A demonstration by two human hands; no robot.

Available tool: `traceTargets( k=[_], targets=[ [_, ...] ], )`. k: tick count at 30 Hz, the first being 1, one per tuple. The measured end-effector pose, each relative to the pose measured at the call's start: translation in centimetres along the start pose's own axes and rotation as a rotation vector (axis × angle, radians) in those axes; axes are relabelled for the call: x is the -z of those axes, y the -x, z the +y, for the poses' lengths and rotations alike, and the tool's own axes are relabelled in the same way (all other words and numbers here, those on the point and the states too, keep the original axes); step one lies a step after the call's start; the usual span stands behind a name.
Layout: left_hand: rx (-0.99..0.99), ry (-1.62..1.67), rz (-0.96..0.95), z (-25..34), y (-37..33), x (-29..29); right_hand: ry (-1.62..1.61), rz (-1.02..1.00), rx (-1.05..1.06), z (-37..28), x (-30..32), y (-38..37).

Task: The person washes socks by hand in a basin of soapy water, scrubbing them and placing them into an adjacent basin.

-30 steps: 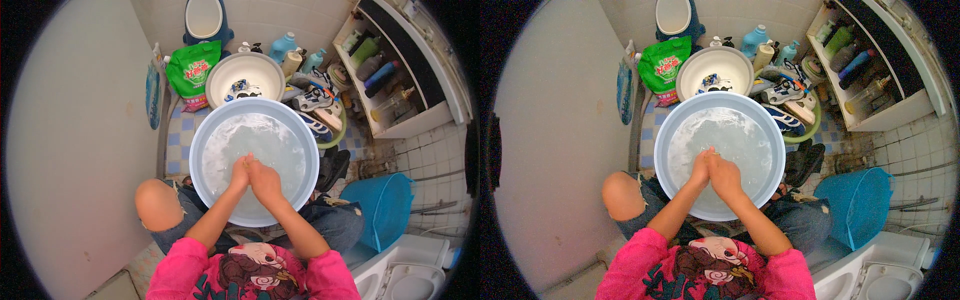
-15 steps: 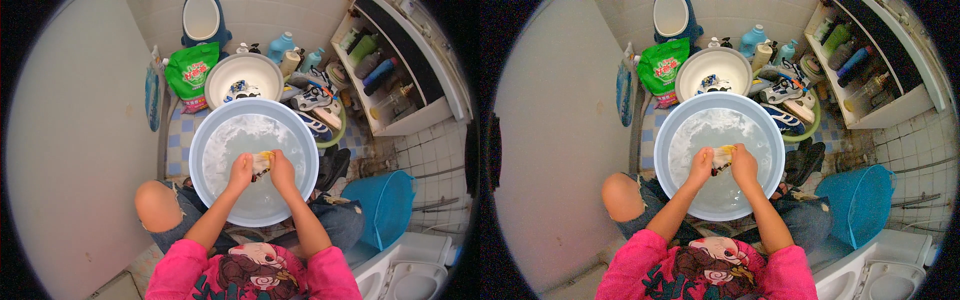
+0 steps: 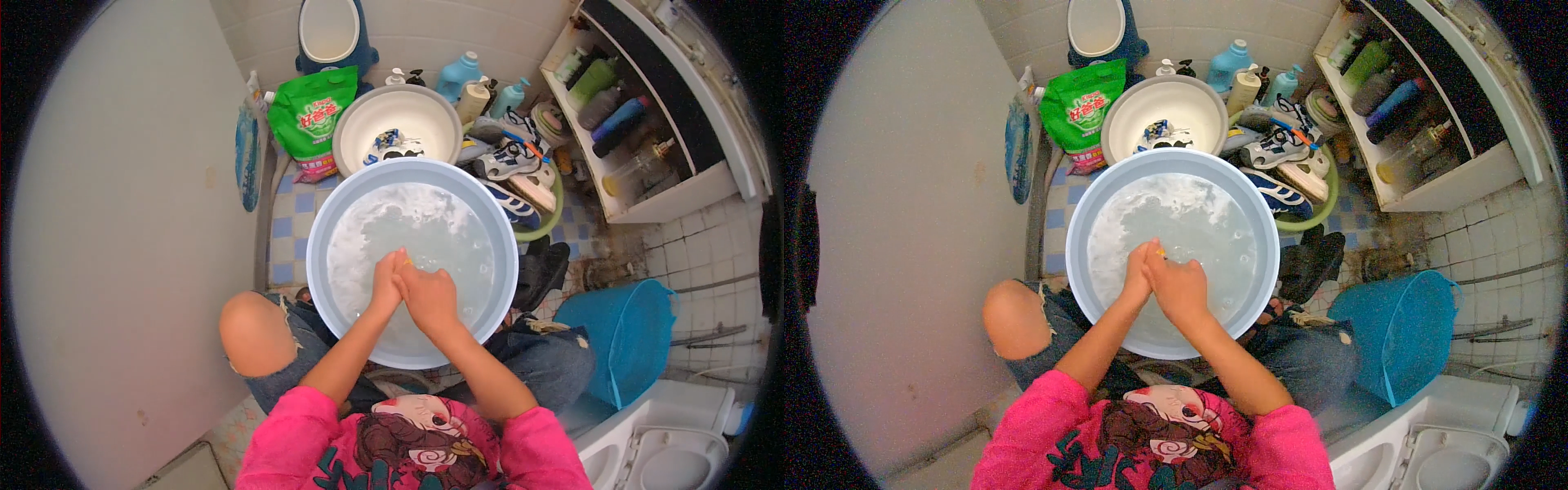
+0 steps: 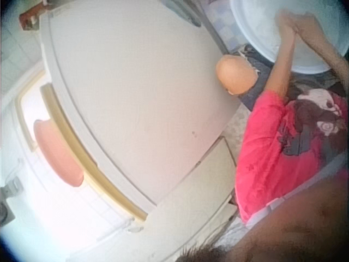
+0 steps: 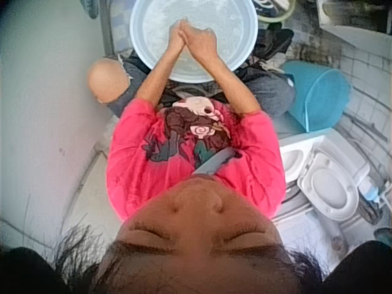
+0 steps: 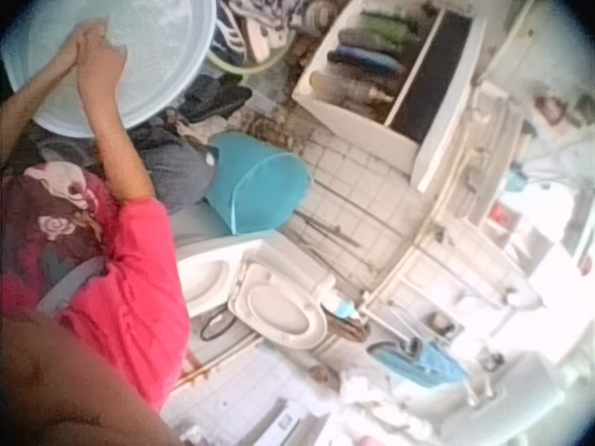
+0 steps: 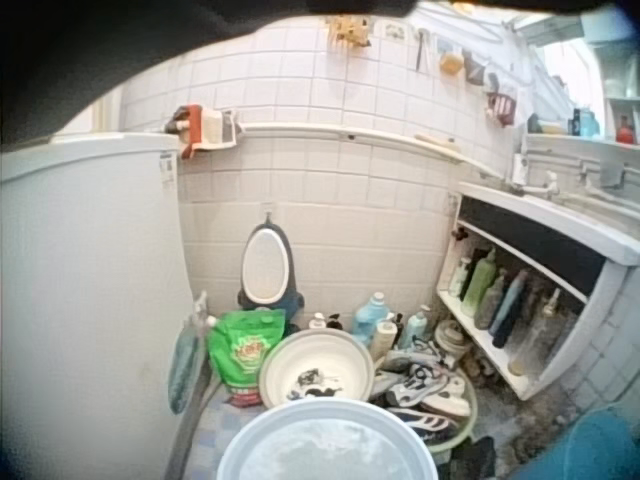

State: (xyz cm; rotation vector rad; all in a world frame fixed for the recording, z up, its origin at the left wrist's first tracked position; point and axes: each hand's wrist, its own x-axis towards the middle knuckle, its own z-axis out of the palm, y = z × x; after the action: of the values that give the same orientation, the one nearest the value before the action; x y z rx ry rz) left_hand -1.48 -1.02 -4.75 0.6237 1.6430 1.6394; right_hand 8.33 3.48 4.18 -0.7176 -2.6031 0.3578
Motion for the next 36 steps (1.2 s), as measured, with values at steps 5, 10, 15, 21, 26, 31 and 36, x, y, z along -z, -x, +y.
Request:
traceTargets(
  k=[5,10,15,21,26,31,36],
  targets=[
    [-0.202,-0.361,-0.036,2.2,2.1,-2.9,0.135,-0.178,-0.316,3.1,0.1,0.1],
    [0.072,-0.004,0.039,2.1,1.8,-2.1,0.21,-0.252,-0.166,0.4,-1.0,0.7],
    [0.192,-0.291,-0.181,4.7,2.0,-2.3,-0.474,-0.018,-0.465,6.1,-1.5,0.0],
    [-0.029,-0.046,0.011,5.3,1.2,-1.9,-0.929,-0.055,-0.733,4.3,-1.0,0.1],
    [-0.277,-0.233,0.1,4.0,2.6,-2.9,-0.116,-0.065,-0.265,2.1,0.8,-0.8],
    [-0.303,-0.218,0.151,3.4,1.8,-3.1,0.06,0.029,0.054,1.1,1.0,-1.0],
    [-0.016,-0.091,0.006,3.5,2.5,-3.1,0.025,0.046,-0.134,3.0,-0.3,-0.5]
  ],
)
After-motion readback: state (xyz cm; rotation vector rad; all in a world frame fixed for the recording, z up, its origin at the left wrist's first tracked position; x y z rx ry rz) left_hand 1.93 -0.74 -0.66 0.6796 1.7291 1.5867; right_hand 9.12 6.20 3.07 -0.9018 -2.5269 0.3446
